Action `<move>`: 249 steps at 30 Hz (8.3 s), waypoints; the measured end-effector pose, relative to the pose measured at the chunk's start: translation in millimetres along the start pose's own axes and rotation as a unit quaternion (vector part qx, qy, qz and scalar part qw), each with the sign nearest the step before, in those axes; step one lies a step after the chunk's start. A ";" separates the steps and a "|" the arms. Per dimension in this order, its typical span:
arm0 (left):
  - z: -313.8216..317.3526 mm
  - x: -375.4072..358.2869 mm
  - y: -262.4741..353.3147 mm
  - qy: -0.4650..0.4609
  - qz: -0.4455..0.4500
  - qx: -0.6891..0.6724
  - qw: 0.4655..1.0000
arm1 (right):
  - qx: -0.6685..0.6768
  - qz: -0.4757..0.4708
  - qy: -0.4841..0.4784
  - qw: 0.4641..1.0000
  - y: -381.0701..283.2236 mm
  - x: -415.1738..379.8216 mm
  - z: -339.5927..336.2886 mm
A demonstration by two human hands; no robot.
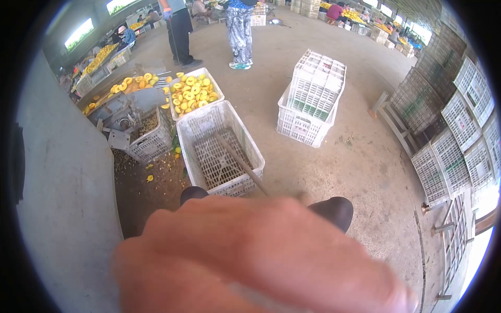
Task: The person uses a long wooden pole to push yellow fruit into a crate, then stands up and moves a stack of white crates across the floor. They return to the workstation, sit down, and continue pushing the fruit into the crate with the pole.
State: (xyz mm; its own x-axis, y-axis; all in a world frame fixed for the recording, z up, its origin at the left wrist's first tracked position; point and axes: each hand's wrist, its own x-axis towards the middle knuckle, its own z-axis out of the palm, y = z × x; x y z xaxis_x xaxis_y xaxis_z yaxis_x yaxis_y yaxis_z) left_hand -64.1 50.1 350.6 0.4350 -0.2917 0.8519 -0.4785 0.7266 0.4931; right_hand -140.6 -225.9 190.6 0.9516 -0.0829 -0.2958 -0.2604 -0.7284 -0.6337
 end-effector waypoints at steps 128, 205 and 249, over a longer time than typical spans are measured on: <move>-234.3 -135.5 -240.8 -0.026 -0.292 0.768 0.570 | -0.051 -0.182 0.112 0.976 -96.9 62.5 -109.5; -493.6 69.4 -596.9 0.453 -0.365 0.410 0.702 | 0.103 -0.321 0.698 0.632 -64.3 281.5 -263.9; -199.3 -117.4 -81.6 0.129 -0.427 0.598 0.666 | 0.346 -0.313 0.645 0.605 -72.3 180.5 -207.0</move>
State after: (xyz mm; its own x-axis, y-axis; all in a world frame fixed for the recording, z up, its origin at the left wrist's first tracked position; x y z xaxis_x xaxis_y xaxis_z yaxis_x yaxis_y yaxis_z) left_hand 75.9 149.0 175.2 0.9807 -0.0524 0.1881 -0.1710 -0.6956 0.6977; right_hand 83.7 -328.9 331.0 0.1183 -0.7257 0.6778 0.6353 -0.4693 -0.6134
